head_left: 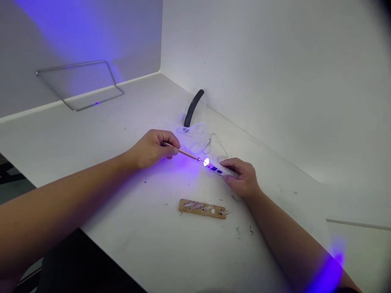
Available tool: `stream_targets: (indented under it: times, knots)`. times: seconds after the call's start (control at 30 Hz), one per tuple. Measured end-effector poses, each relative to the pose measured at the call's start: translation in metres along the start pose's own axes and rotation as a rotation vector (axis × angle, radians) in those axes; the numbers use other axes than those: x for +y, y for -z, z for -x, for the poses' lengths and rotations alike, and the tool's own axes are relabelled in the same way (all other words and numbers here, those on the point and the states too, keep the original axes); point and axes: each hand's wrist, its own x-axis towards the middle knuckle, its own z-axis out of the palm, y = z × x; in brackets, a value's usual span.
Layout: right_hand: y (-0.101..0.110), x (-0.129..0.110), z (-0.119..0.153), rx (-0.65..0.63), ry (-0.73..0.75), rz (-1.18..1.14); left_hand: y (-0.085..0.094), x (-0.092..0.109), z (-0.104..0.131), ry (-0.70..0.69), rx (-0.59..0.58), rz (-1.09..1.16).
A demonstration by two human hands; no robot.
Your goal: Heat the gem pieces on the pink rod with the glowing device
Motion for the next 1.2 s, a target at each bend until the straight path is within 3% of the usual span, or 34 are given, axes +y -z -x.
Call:
stream_targets:
  times: [0.57,1.2]
  knots:
    - [0.0008,-0.0005,-0.0001,-0.016,-0.023,0.027,-0.0013,0.0028,0.0008,-0.008,-0.028,0.012]
    - [0.0015,-0.0031,-0.0019,-0.005,-0.018,0.052,-0.0029,0.0045,0.0004,0.002,0.016,0.022]
